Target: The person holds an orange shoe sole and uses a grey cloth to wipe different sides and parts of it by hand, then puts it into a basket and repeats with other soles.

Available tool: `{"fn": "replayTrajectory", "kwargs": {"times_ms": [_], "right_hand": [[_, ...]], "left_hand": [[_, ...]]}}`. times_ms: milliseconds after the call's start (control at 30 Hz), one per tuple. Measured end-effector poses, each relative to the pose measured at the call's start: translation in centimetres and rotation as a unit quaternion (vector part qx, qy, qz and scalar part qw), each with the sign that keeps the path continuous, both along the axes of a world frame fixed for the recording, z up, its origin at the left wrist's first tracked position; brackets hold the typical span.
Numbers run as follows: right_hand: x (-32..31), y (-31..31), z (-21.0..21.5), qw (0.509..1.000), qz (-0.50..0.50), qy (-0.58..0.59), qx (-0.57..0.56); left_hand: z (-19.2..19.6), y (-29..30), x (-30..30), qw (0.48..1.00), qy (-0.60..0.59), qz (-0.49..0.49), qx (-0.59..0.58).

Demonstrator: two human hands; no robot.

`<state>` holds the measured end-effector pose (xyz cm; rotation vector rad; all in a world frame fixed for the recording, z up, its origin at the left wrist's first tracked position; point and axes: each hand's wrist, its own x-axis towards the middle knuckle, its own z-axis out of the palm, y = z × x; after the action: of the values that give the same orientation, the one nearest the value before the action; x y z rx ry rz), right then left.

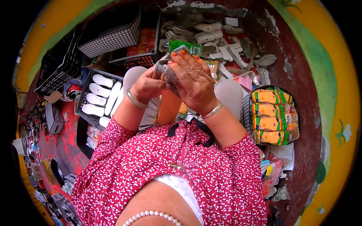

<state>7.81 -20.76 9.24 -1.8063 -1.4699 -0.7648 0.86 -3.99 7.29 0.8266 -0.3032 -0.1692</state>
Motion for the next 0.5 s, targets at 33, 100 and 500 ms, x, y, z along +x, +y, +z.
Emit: {"fn": "replayTrajectory", "kwargs": {"times_ms": [33,100,500], "right_hand": [[0.1,0.1,0.1,1.0,0.008,0.007,0.012],[0.4,0.2,0.5,0.999,0.024,0.022,0.033],[0.8,-0.1,2.7,0.993,-0.017,0.1,0.053]], "left_hand": [[0.0,0.0,-0.1,0.999,-0.003,-0.013,0.04],[0.6,-0.3,-0.5,0.995,0.018,0.004,0.098],[1.6,-2.1,-0.9,0.822,-0.275,0.115,0.486]]}}
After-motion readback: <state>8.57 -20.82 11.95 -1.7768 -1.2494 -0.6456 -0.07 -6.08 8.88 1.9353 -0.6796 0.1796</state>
